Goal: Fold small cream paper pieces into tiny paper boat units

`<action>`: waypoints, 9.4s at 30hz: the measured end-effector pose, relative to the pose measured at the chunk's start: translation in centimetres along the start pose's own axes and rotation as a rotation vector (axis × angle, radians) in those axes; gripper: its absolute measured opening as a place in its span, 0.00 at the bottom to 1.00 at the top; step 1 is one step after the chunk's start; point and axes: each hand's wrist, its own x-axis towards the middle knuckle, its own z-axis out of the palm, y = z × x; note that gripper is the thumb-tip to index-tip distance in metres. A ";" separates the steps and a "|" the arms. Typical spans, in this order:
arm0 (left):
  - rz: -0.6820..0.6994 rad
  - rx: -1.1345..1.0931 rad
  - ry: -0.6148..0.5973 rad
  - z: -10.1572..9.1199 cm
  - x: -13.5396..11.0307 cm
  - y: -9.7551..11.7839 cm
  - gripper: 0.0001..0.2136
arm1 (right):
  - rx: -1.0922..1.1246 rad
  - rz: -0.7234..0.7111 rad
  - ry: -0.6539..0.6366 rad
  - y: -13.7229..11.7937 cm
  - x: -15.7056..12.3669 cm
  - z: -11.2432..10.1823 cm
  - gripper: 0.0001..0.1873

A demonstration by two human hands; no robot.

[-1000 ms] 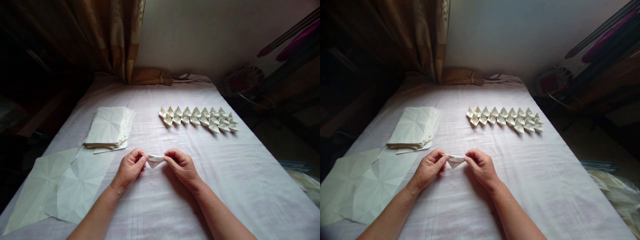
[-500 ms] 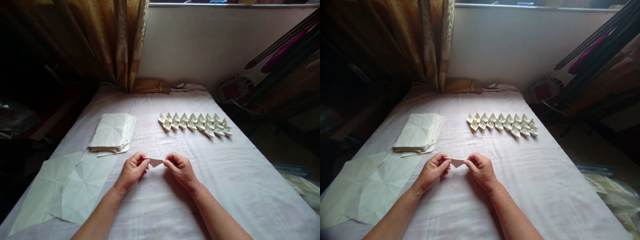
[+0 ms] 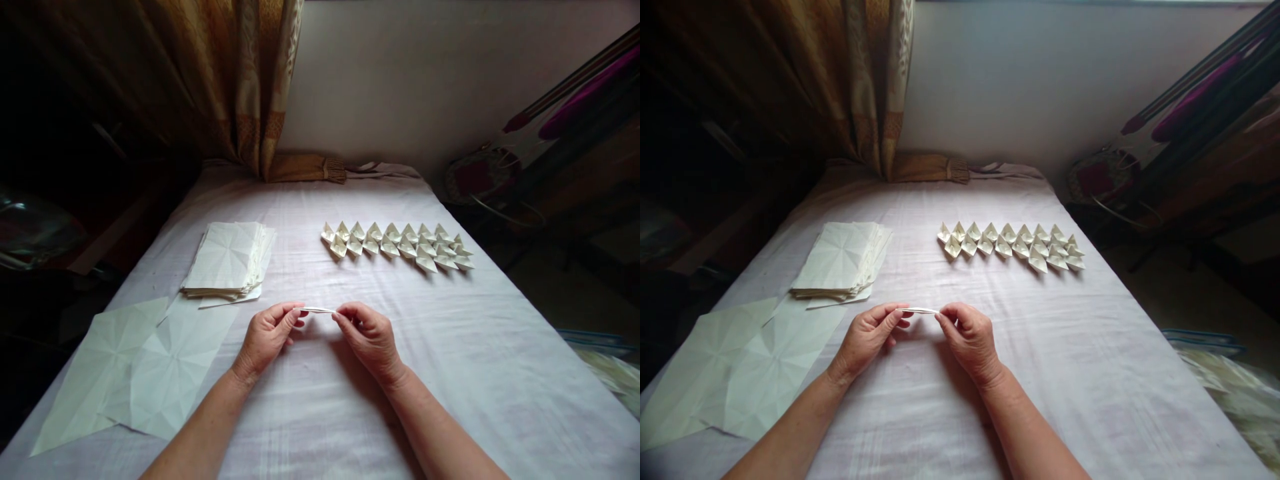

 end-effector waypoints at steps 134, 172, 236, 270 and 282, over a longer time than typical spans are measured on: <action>-0.181 -0.160 -0.153 -0.4 -0.3 0.8 0.32 | -0.439 -0.519 0.011 -2.0 0.4 3.0 0.15; -0.127 -0.168 -0.209 -0.5 -0.4 0.0 0.25 | 0.325 0.186 -0.179 -2.7 0.4 3.0 0.08; -0.008 -0.078 -0.003 0.4 -0.3 0.1 0.21 | 0.280 0.346 -0.367 -3.0 1.2 3.1 0.19; -0.165 0.004 -0.169 0.5 -0.3 0.7 0.17 | 0.197 0.328 -0.161 -2.6 0.9 3.6 0.18; -0.167 -0.029 -0.157 0.5 -0.2 0.7 0.21 | 0.168 0.340 -0.154 -1.9 0.9 2.7 0.12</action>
